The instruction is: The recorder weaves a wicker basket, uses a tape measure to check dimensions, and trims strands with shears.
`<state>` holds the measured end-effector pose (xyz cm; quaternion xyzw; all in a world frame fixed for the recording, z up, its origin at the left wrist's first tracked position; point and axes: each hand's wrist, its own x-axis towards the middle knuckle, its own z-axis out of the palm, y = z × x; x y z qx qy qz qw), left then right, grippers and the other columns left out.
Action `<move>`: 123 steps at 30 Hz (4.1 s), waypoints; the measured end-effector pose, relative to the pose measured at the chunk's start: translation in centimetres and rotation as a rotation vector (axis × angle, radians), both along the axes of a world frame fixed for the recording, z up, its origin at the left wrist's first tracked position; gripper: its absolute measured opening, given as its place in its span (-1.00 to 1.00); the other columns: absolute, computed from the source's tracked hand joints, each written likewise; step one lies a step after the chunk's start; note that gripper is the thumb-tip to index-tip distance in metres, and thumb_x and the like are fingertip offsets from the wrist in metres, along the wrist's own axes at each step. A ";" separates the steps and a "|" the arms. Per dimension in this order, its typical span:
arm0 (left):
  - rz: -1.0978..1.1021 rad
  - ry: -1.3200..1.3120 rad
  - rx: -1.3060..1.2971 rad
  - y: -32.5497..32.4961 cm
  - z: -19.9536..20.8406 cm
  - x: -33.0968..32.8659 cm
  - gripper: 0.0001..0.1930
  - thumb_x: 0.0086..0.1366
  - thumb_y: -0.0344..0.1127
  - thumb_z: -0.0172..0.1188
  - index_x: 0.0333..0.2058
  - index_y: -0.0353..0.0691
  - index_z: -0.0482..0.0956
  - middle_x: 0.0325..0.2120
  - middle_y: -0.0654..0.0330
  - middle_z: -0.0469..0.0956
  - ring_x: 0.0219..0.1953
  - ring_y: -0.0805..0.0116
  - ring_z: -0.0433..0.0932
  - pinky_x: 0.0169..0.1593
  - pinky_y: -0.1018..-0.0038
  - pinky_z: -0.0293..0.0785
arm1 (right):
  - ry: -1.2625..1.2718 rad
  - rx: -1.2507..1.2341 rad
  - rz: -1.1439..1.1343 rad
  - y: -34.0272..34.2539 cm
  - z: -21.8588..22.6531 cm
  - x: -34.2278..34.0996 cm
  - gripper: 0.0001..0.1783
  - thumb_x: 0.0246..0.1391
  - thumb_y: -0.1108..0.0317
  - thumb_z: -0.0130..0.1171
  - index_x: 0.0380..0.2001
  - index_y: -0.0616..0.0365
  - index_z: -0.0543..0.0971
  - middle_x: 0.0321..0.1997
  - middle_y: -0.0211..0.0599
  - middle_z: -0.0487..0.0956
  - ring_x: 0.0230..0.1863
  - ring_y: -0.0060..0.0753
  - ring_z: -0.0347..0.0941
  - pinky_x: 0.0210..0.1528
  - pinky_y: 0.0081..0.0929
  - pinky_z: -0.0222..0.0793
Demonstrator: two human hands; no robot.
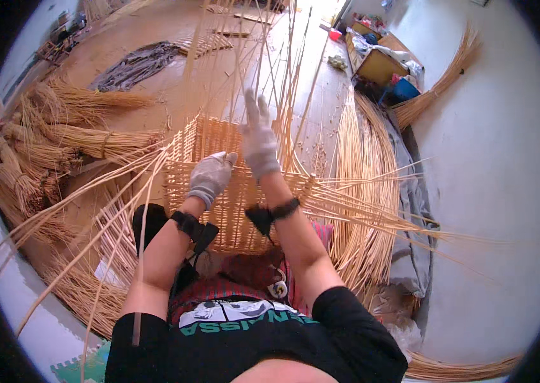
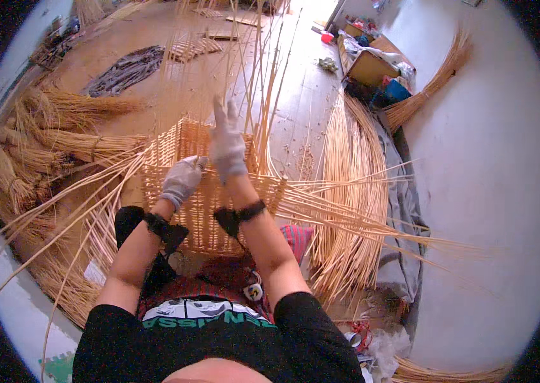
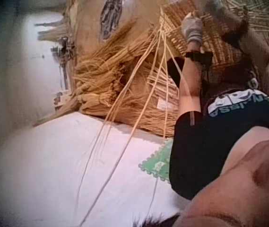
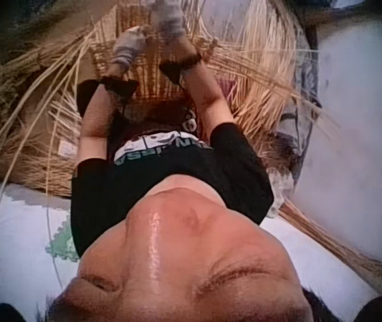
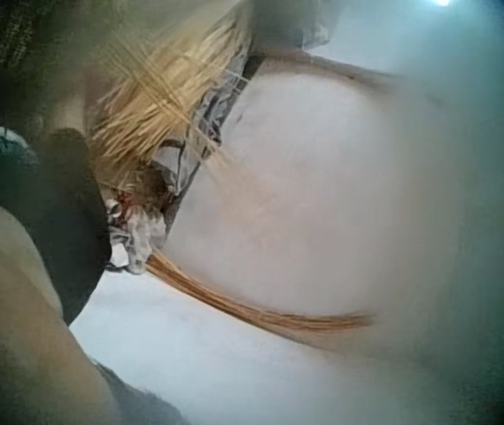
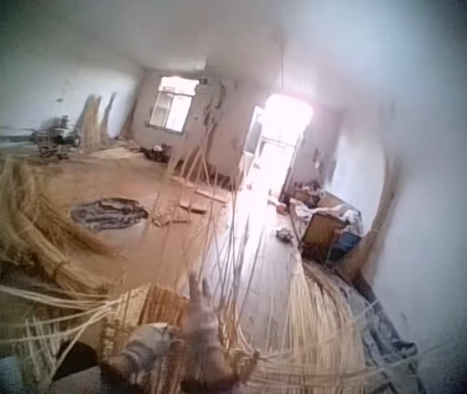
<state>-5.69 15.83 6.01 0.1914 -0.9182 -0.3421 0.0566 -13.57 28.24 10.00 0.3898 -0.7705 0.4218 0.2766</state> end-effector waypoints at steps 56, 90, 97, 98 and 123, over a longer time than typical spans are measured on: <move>0.304 0.493 1.425 -8.3 5.7 14.9 -0.69 0.36 -0.37 0.29 0.04 -0.34 0.58 0.01 0.04 0.62 0.04 0.27 0.61 0.08 0.44 0.55 | -0.023 0.336 1.046 -7.9 2.4 16.4 -0.81 -0.01 0.19 0.29 -0.40 0.06 0.62 -0.35 -0.20 0.62 -0.20 -0.03 0.58 -0.06 -0.10 0.48; 0.147 0.690 0.863 -10.5 -4.8 5.5 -0.44 0.30 -0.20 0.44 0.18 -0.19 0.41 0.01 0.22 0.49 0.00 0.42 0.47 0.11 0.48 0.46 | -0.335 -0.301 0.231 -11.0 0.3 0.4 -0.60 0.30 0.38 0.14 0.19 0.00 0.49 -0.04 -0.09 0.63 -0.19 -0.28 0.66 -0.30 -0.38 0.55; 0.122 0.821 0.793 -9.3 -3.1 5.5 -0.45 0.30 -0.44 0.29 0.23 -0.22 0.30 -0.13 0.27 0.44 -0.12 0.47 0.46 0.01 0.54 0.50 | -0.883 -0.469 0.198 6.4 -8.7 5.3 -0.77 0.28 0.53 0.22 -0.01 0.15 0.65 -0.16 -0.39 0.70 -0.24 -0.54 0.62 -0.29 -0.55 0.51; 0.132 0.814 0.711 -9.0 -2.9 6.2 -0.46 0.32 -0.44 0.28 0.22 -0.24 0.30 -0.13 0.23 0.46 -0.15 0.45 0.47 -0.03 0.55 0.52 | -0.894 -0.468 0.199 6.9 -8.5 4.8 -0.77 0.28 0.53 0.22 -0.01 0.15 0.65 -0.16 -0.39 0.70 -0.24 -0.54 0.62 -0.29 -0.55 0.51; -0.073 0.406 -0.458 2.1 2.1 4.8 -0.26 0.26 -0.21 0.36 0.39 0.03 0.28 0.24 0.00 0.38 0.02 0.02 0.58 -0.01 0.29 0.60 | -0.474 -0.375 0.030 6.9 -3.7 2.6 -0.68 0.28 0.57 0.01 0.08 0.14 0.47 -0.12 -0.19 0.60 -0.11 -0.38 0.60 -0.05 -0.29 0.60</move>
